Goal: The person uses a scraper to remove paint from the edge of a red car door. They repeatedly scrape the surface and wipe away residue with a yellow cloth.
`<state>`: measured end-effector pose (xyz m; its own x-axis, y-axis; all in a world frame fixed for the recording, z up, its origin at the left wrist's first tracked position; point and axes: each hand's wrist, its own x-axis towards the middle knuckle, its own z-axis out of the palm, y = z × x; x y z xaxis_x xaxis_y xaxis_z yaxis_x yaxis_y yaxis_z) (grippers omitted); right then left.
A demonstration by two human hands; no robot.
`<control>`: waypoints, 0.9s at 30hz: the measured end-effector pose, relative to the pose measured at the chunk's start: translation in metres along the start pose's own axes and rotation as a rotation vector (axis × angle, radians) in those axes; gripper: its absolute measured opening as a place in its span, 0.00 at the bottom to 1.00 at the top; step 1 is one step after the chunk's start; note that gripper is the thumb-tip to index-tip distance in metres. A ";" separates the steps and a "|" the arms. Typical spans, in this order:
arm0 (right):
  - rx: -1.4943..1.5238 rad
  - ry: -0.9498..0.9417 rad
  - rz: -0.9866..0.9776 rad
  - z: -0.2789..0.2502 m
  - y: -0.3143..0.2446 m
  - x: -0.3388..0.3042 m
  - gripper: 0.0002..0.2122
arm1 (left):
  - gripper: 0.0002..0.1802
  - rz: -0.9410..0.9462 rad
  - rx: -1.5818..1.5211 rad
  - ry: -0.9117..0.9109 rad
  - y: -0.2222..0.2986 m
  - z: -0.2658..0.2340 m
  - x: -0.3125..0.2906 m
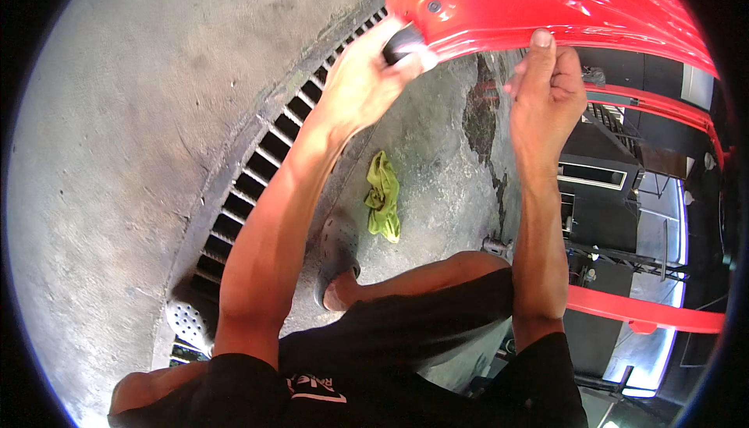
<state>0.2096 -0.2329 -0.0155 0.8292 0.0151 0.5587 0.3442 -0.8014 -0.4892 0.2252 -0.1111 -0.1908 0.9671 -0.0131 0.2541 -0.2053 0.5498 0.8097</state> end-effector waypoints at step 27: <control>0.015 0.005 0.022 -0.002 0.004 -0.008 0.16 | 0.12 0.021 0.021 -0.007 -0.012 0.000 -0.006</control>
<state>0.2035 -0.2375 -0.0203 0.8344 -0.0058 0.5511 0.3323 -0.7925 -0.5114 0.2217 -0.1177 -0.2015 0.9615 -0.0080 0.2745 -0.2282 0.5327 0.8149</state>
